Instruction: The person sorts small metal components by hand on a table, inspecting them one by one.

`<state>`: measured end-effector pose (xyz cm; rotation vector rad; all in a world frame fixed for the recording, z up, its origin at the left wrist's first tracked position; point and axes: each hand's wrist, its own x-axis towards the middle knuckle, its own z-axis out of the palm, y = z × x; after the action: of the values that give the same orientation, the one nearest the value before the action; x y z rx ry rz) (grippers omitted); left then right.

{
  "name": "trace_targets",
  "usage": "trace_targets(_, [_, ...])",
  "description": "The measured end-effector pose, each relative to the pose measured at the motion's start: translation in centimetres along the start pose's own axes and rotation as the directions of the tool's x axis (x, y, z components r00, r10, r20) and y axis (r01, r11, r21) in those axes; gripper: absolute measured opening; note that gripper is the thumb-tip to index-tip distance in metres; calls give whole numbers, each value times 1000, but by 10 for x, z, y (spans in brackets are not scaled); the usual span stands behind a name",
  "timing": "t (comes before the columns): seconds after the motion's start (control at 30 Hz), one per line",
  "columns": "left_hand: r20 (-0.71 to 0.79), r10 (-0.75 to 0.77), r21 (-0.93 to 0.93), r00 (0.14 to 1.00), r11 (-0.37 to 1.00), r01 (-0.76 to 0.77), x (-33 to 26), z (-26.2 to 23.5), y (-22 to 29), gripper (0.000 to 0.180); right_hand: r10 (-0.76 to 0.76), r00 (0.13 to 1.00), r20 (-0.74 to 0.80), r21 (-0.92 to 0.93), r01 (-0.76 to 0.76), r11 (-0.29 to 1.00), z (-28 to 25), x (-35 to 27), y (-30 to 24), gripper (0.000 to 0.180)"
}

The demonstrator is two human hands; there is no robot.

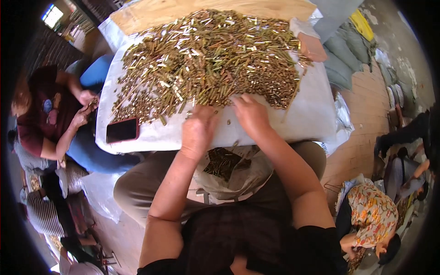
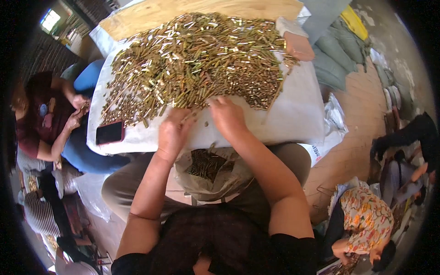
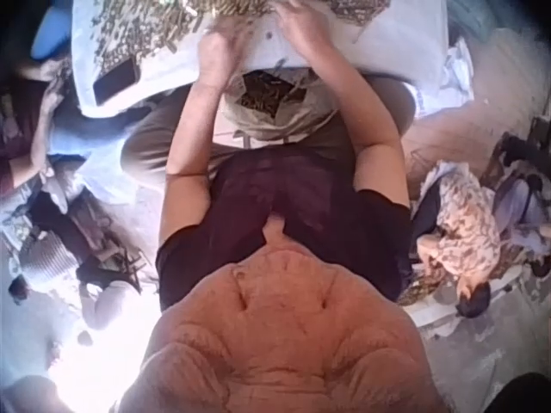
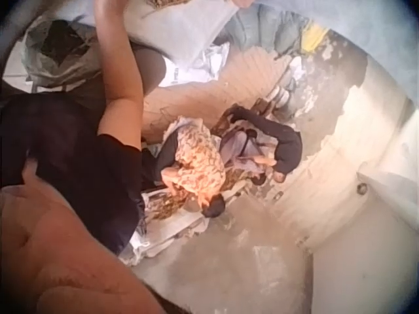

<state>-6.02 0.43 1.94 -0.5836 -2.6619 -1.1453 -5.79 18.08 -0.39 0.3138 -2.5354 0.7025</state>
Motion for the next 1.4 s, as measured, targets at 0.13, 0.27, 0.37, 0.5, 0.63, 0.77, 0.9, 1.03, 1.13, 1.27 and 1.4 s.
trace_targets(0.13, [-51, 230, 269, 972, 940, -208, 17, 13, -13, 4, 209, 941, 267, -15, -213, 977, 41, -11, 23, 18])
trace_targets(0.27, [-107, 31, 265, 994, 964, -1, 0, 11, -35, 7, 56, 957, 284, -45, -45, 998, 47, -3, 1, 15])
trace_targets(0.37, [-18, 16, 297, 1000, 955, -10, 8, 14, -36, 11, 264, 940, 214, 84, -287, 954, 42, -3, 1, 17])
trace_targets(0.5, [73, -25, 369, 997, 929, -3, 15, 20, -35, 11, 201, 962, 184, -76, -190, 979, 29, -4, 9, 16])
trace_targets(0.63, [15, -23, 222, 1000, 975, 19, 14, 12, -30, 9, 171, 936, 309, -16, -174, 985, 18, 2, 7, 16])
trace_targets(0.77, [120, -216, -299, 969, 923, 243, 11, 9, -18, 2, 121, 978, 168, -27, -118, 993, 23, -5, 12, 14])
trace_targets(0.9, [344, -272, -700, 899, 564, 439, 2, 11, 4, 6, 204, 973, 110, 112, -216, 970, 11, -4, 11, 12])
trace_targets(1.03, [388, -304, -739, 870, 461, 491, -7, 28, -2, 3, 369, 851, 373, 724, -516, 458, -18, -3, 1, 13])
trace_targets(1.13, [405, -300, -762, 863, 411, 501, -10, 40, 3, 5, 312, 854, 416, 760, -515, 396, -20, -8, 1, 13])
trace_targets(1.27, [332, -355, -760, 874, 447, 471, -16, 31, 11, 8, 246, 871, 425, 817, -486, 310, -13, -8, -3, 12])
trace_targets(1.4, [298, -360, -715, 884, 529, 457, -17, 33, 21, 16, 283, 824, 491, 802, -554, 221, -21, -15, 8, 13])
